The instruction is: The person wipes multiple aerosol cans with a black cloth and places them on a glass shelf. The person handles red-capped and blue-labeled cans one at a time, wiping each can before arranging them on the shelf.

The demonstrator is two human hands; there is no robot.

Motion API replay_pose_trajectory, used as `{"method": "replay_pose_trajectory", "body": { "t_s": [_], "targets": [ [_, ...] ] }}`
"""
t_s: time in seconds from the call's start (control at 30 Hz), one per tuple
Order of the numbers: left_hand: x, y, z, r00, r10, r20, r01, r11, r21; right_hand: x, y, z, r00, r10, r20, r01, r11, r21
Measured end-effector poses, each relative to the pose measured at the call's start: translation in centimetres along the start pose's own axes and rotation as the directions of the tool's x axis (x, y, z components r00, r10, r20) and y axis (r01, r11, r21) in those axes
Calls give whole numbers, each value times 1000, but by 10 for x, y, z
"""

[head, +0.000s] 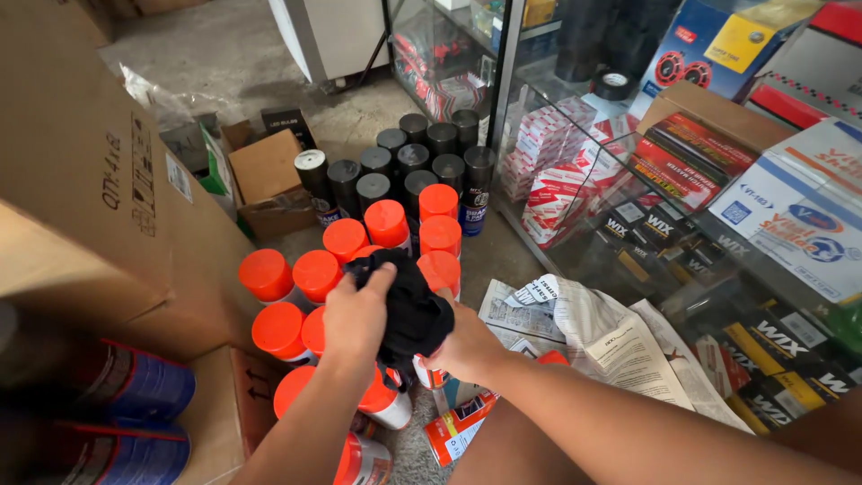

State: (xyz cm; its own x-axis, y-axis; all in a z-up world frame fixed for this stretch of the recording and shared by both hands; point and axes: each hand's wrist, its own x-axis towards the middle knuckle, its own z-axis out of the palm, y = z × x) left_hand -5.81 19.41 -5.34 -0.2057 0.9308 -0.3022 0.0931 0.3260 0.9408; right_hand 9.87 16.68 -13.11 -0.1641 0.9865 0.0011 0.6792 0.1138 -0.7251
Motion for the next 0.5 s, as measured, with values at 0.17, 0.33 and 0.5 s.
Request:
{"method": "replay_pose_trajectory", "body": {
  "t_s": [0.17, 0.33, 0.5],
  "targets": [
    [22, -24, -23, 984, -38, -177, 20, 995, -101, -8, -5, -3, 998, 51, 20, -50, 997, -55],
    [19, -36, -44, 983, -97, -159, 52, 962, -267, -12, -5, -11, 1000, 7, 24, -6, 999, -40],
    [2, -26, -37, 982, 44, -183, -30, 997, 77, -6, 4, -27, 999, -21, -35, 17, 995, -102]
  ]
}}
